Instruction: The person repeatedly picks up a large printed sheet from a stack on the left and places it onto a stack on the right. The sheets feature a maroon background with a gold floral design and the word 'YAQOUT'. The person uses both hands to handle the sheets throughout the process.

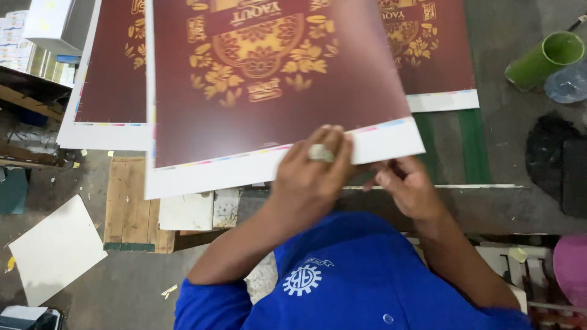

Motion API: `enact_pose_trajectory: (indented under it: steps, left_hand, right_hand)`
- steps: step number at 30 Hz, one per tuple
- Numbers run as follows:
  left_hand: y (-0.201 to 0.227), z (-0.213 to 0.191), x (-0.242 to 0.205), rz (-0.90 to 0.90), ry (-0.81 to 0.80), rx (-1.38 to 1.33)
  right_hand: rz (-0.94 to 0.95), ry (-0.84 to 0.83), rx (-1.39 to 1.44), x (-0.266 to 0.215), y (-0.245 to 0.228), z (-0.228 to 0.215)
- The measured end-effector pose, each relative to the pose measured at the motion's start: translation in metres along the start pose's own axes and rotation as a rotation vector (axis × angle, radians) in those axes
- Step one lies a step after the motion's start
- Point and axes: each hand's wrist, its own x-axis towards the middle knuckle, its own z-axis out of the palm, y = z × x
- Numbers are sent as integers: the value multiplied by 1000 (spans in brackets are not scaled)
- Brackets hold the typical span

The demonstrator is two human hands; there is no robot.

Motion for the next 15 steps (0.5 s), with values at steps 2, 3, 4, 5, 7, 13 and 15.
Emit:
enact_pose_trajectory:
  steps: [2,3,4,5,7,13,15]
  left_hand:
    - [9,0,4,18,-95,-16]
    - [13,0,7,35,-192,-33]
    - [14,-5,6,37,-190,-32]
    - [15,-10,5,75,-202,-78]
    - [9,-26,2,112,-209,-118]
    - [-37,-66,-31,30,-192,-71]
    - [-60,-63,-48,-110,-169,41]
  right_hand:
    - [-2,2,88,1,-6,11]
    - [0,5,176,2,-9,16]
    - [-2,5,175,1,-17,17]
    - [16,78,224,0,-25,18]
    - [31,145,271,0,-35,14]
    - [-103,382,278,-32,-13,-50]
    - [-176,454,260,-46,6,-81]
